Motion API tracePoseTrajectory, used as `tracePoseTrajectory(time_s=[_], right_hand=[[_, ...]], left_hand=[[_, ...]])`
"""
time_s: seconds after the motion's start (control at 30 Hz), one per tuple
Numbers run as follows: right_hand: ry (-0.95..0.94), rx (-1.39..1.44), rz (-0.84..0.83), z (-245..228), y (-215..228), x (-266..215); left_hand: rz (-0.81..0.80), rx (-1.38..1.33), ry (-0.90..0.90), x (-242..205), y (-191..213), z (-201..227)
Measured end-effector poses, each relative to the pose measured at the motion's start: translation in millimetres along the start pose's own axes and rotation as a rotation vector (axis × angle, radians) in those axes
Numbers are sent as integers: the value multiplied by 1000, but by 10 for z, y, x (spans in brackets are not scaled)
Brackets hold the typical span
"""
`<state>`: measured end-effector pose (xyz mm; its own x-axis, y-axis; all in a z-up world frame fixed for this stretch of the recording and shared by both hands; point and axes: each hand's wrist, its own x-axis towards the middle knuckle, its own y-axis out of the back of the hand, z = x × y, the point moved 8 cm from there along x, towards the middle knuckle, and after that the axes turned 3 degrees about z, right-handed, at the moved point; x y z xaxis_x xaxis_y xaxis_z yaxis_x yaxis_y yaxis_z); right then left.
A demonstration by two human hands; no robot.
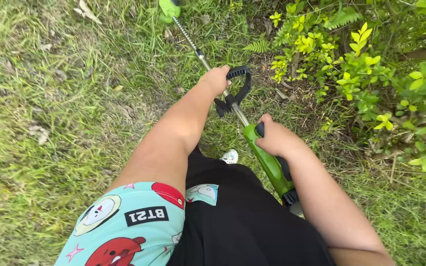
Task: Trimming grass and weeds using a string trimmer
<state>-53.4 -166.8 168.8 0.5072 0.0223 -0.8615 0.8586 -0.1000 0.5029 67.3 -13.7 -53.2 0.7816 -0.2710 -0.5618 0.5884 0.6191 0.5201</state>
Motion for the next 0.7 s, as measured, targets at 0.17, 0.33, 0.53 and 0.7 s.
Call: tracePoseTrajectory(time_s=[0.17,0.33,0.53,0.7], right_hand=[[-21,64,2,-118,73,-13],[-65,85,3,94,52,-24],[-150,100,34,577,9,-105],[-212,138,60,953,-93,-150]], left_hand=[[-24,109,-45,-10,135,87],[-59,131,-92,51,-1,389],[-143,80,-110,5,-301,986],[-152,81,-134,269,-653,1280]])
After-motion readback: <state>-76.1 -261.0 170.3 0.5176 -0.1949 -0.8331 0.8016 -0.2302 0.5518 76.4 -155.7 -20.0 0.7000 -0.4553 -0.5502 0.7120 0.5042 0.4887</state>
